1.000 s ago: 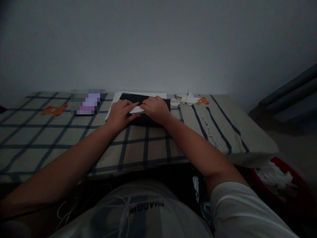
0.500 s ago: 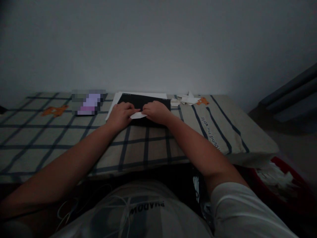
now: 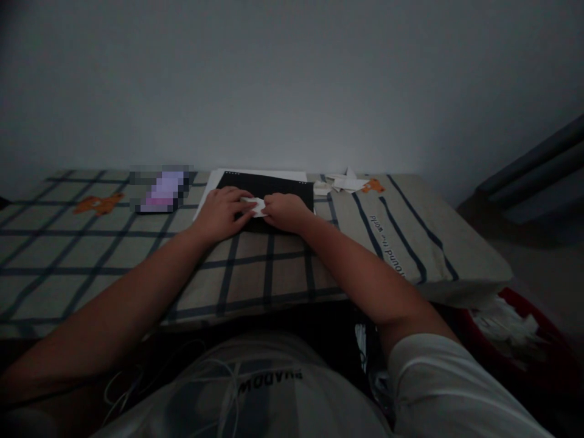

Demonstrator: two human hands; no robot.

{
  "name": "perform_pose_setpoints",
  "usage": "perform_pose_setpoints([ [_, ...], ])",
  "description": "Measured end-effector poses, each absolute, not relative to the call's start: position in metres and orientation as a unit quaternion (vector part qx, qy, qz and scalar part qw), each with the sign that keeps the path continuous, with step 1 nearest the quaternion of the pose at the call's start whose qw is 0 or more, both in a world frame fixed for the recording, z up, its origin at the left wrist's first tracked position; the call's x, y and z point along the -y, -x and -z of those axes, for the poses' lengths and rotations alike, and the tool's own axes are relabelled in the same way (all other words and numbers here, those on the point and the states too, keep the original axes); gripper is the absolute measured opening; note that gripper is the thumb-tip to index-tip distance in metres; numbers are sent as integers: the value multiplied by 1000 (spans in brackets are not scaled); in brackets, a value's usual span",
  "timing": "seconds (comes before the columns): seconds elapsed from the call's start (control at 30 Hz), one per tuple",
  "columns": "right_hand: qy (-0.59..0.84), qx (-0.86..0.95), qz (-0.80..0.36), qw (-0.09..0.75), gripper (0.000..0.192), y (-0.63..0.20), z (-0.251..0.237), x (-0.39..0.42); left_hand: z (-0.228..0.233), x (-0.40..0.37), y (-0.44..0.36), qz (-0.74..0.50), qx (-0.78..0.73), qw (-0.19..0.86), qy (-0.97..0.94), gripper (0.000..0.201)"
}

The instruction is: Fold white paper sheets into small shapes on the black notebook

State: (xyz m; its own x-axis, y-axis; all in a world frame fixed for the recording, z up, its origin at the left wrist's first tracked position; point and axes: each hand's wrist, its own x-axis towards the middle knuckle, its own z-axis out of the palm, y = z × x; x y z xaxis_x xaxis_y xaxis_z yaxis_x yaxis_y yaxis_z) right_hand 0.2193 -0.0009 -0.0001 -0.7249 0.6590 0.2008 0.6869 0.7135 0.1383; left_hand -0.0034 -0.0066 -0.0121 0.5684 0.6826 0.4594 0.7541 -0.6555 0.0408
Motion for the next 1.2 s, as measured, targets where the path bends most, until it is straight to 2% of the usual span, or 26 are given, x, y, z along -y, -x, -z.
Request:
perform_pose_setpoints([
  [0.13,397,911,92,57,37,-213,-5,11,12,9,1,197,415,75,885,37],
  [0.33,399,914,40,60,62,-214,-9,13,13,4,1,135,415,55,898,46],
  [0.47,334,935,-48,105,57,-222,0,-2,14,4,1,119,420,57,898,49],
  [0.57,272,944,-73,172,43,-228,10,-16,16,2,3,120,414,42,901,53],
  [0.67,272,932,-80,225,30,-232,20,-26,19,-1,5,122,390,16,913,57],
  [0.8,282,938,-77,184,34,-236,24,-31,18,-2,7,143,384,19,912,54],
  [0.97,320,937,-7,137,34,-236,15,-24,12,1,8,213,339,9,916,49],
  [1.1,396,911,53,100,38,-231,7,-15,15,-1,8,188,322,-15,928,50],
  [1.2,405,909,54,86,39,-229,4,-12,18,-3,7,170,340,-19,925,50],
])
